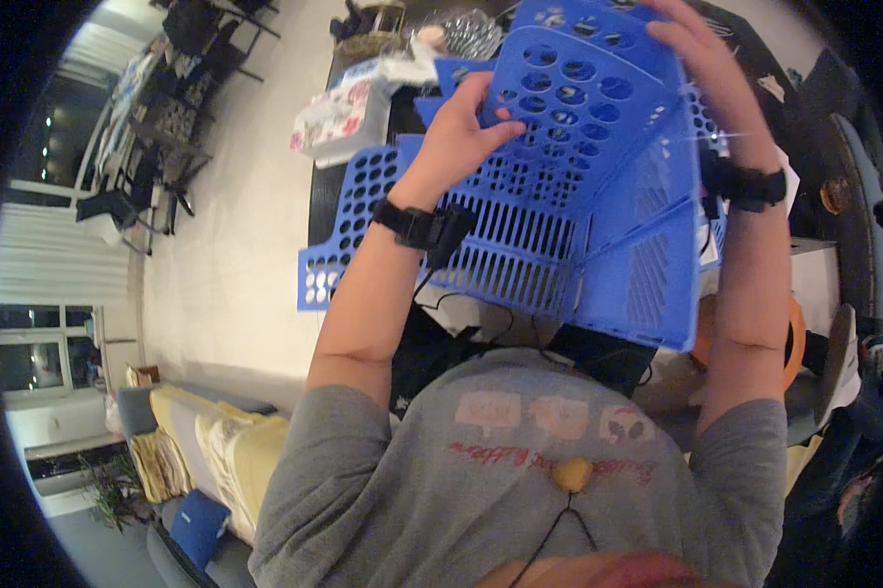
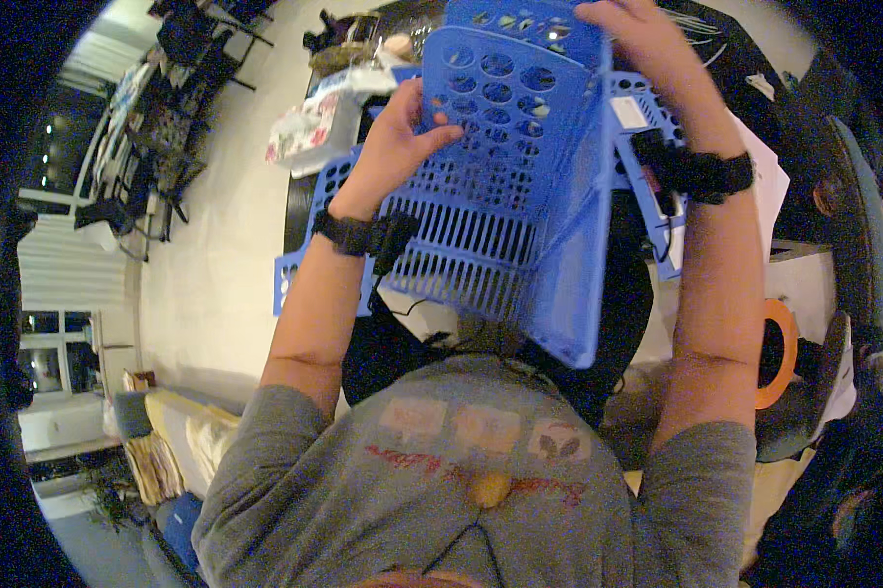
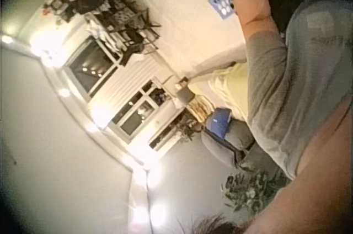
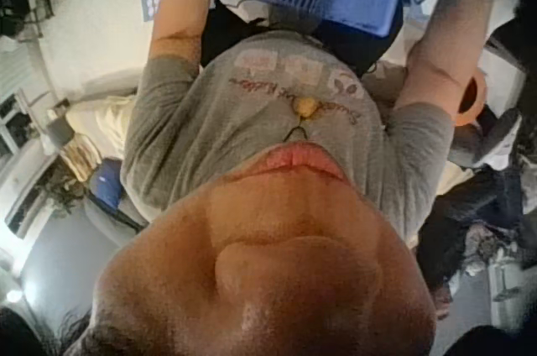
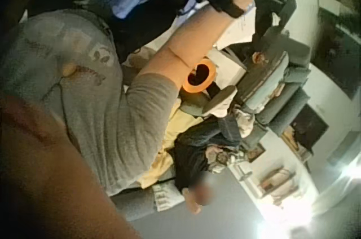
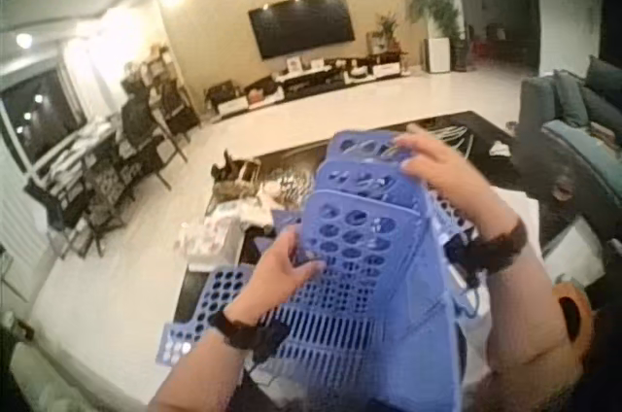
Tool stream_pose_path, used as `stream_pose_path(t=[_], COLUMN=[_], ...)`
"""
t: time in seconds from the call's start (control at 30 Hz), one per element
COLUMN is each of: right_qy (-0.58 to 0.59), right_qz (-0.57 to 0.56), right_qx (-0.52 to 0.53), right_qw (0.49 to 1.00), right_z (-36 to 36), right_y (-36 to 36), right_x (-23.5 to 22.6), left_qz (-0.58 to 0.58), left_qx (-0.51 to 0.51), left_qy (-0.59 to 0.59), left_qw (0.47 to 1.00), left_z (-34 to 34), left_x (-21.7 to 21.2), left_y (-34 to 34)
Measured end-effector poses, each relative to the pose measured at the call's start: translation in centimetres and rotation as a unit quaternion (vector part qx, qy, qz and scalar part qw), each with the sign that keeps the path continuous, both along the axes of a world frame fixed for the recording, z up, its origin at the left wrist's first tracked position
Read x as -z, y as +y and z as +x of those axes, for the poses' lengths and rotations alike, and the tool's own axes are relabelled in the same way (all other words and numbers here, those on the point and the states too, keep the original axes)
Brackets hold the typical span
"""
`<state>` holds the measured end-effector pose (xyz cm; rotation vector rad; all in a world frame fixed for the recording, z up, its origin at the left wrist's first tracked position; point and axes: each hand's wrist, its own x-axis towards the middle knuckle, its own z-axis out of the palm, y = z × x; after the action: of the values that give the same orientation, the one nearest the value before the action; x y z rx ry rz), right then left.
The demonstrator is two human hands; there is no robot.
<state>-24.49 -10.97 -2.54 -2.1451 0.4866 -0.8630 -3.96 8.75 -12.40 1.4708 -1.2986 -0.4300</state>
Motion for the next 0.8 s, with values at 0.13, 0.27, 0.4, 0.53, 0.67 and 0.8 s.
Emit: stream_pose_path(t=[0.13,0.27,0.4,0.53,0.67,0.8], right_qy=[0.008,-0.004,0.027,0.029,0.052,0.06], right_qz=[0.048,0.104,0.054,0.113,0.065,-0.091], right_qx=[-0.001,-0.093,-0.057,-0.035,-0.019,0.048], right_qw=[0.999,0.99,0.997,0.993,0.996,0.993], right_z=[0.3,1.1,2.5,2.7,1.2,-3.1], right_y=[0.6,0.3,1.1,2.7,2.2,2.5], right_x=[-0.8,-1.3,-2.0,-2.6,-2.7,-3.2], left_qz=[0.023,0.126,0.188,0.12,0.116,0.151], left_qx=[0.052,0.069,0.066,0.025,0.023,0.042], left_qy=[-0.011,-0.128,-0.284,-0.302,-0.304,-0.334], left_qw=[0.998,0.981,0.938,0.945,0.945,0.93], left_z=[1.6,2.9,3.7,3.1,2.0,2.8], left_x=[1.5,1.8,2.5,3.7,3.5,2.5], left_y=[2.1,3.7,3.9,3.4,2.8,3.1])
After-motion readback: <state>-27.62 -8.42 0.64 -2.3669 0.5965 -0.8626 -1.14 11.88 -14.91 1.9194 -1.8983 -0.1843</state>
